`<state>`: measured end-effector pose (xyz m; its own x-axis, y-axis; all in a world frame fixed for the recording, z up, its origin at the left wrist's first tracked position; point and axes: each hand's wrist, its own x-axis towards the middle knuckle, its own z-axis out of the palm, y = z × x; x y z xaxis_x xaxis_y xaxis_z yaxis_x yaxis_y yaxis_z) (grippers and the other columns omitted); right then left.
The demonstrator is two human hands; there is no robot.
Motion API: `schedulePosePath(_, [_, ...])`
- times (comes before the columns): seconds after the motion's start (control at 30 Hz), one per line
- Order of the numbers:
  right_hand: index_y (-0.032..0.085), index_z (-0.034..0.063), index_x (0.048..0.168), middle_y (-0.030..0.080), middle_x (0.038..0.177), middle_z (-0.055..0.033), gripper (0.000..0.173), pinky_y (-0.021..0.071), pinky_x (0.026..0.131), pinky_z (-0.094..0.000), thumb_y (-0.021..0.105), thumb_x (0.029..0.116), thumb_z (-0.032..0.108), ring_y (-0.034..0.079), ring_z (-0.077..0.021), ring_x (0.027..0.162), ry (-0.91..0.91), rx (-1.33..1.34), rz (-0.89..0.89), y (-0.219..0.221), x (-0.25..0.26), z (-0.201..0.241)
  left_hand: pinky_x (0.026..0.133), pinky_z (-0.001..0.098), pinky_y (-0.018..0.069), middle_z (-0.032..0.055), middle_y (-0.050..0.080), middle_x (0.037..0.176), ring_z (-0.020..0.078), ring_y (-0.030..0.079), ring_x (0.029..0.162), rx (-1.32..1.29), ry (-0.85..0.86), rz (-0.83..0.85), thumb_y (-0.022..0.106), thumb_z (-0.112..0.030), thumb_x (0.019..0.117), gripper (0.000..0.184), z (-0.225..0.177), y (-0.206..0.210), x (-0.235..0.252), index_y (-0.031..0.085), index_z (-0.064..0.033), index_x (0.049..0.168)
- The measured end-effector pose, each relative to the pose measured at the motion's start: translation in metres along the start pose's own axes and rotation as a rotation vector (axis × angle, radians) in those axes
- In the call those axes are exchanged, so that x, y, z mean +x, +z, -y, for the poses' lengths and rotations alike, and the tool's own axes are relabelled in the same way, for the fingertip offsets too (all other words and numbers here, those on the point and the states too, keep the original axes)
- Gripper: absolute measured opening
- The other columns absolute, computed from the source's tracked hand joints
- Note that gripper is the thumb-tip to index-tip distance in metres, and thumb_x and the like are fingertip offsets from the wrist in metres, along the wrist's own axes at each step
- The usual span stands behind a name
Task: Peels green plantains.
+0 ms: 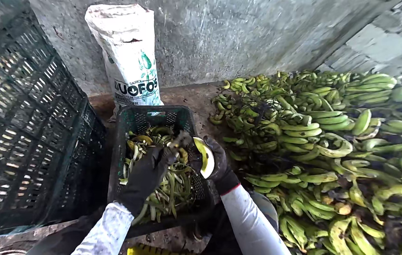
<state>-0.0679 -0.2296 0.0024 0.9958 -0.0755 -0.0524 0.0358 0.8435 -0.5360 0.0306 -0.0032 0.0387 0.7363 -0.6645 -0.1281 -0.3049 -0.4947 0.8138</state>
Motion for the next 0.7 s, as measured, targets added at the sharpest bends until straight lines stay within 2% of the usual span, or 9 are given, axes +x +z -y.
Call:
schedulePosePath(0.1, [0.073,0.0116,0.096,0.072,0.08,-0.0056,0.033,0.0599,0.061,-0.0291,0.055,0.0973,0.04,0.069,-0.0118,0.068,-0.029,-0.059,-0.014,-0.002,-0.004,0.008,0.091,0.0483,0.0565,0.0081,0.07,0.116,0.0214,0.069,0.102,0.073,0.206,0.114,0.051,-0.063,0.0987,0.063,-0.007,0.015,-0.015,0.06,-0.0147,0.138])
schedulePosePath(0.2, [0.07,0.0121,0.091,0.072,0.081,-0.0055,0.032,0.0604,0.067,-0.0301,0.045,0.1013,0.029,0.07,-0.012,0.073,-0.079,-0.167,-0.099,-0.001,-0.01,0.008,0.1,0.0505,0.0523,0.0134,0.068,0.124,0.028,0.066,0.114,0.115,0.339,0.141,0.059,-0.057,0.0974,0.061,-0.015,0.034,-0.027,0.061,-0.011,0.138])
schedulePosePath(0.27, [0.069,0.0091,0.093,0.073,0.082,-0.0033,0.019,0.0603,0.07,-0.0273,0.051,0.0969,0.013,0.07,-0.0094,0.075,-0.186,-0.374,-0.147,-0.003,-0.015,0.001,0.104,0.051,0.0505,0.0154,0.067,0.128,0.0308,0.065,0.118,0.167,0.296,0.158,0.06,-0.056,0.0975,0.062,-0.019,0.042,-0.027,0.06,-0.0101,0.14])
schedulePosePath(0.33, [0.063,0.0079,0.102,0.07,0.085,0.0018,0.014,0.0585,0.073,-0.0239,0.051,0.0951,0.007,0.068,-0.0048,0.077,-0.228,-0.562,-0.168,-0.007,-0.019,-0.009,0.103,0.053,0.0496,0.0177,0.065,0.129,0.0341,0.064,0.118,0.226,0.202,0.166,0.057,-0.056,0.0992,0.064,-0.02,0.043,-0.02,0.056,-0.0091,0.143])
schedulePosePath(0.4, [0.062,0.0091,0.098,0.071,0.081,0.0013,0.033,0.0589,0.069,-0.0222,0.031,0.1061,0.013,0.068,-0.0043,0.073,-0.146,-0.454,-0.174,0.012,-0.016,-0.015,0.099,0.0585,0.051,0.023,0.064,0.128,0.0417,0.065,0.115,0.299,0.133,0.065,0.054,-0.057,0.0997,0.066,-0.014,0.04,-0.01,0.056,-0.0077,0.143])
schedulePosePath(0.47, [0.064,0.0094,0.096,0.07,0.079,-0.002,0.041,0.0592,0.065,-0.0241,0.024,0.1053,0.015,0.068,-0.0072,0.07,-0.063,-0.324,-0.157,0.023,-0.011,-0.016,0.096,0.0618,0.0512,0.0258,0.064,0.128,0.0451,0.065,0.112,0.332,0.046,-0.053,0.054,-0.057,0.1,0.065,-0.009,0.031,-0.001,0.056,-0.0072,0.143])
schedulePosePath(0.53, [0.067,0.0086,0.095,0.072,0.08,-0.0058,0.041,0.0597,0.062,-0.0267,0.027,0.1037,0.015,0.069,-0.0106,0.069,-0.027,-0.247,-0.151,0.028,-0.01,-0.014,0.093,0.0625,0.0522,0.0227,0.067,0.122,0.0416,0.067,0.108,0.278,-0.041,-0.151,0.053,-0.056,0.1015,0.061,-0.005,0.016,0.005,0.058,-0.0087,0.14])
schedulePosePath(0.6, [0.065,0.0069,0.098,0.07,0.08,-0.0093,0.038,0.0577,0.054,-0.0279,0.03,0.1029,0.02,0.067,-0.0137,0.063,0.012,-0.174,-0.153,0.02,-0.008,-0.01,0.089,0.0611,0.0526,0.0207,0.069,0.111,0.0376,0.068,0.1,0.211,-0.042,-0.185,0.055,-0.052,0.1023,0.056,-0.008,0.0,0.002,0.057,-0.0085,0.137])
schedulePosePath(0.7, [0.066,0.0079,0.102,0.068,0.08,-0.0074,0.039,0.0566,0.053,-0.027,0.031,0.1045,0.026,0.065,-0.0125,0.061,0.023,-0.205,-0.162,0.012,-0.006,-0.003,0.089,0.0545,0.0547,0.0115,0.07,0.112,0.0265,0.068,0.101,0.121,0.081,0.009,0.052,-0.06,0.0995,0.058,-0.009,-0.007,-0.009,0.06,-0.0159,0.137])
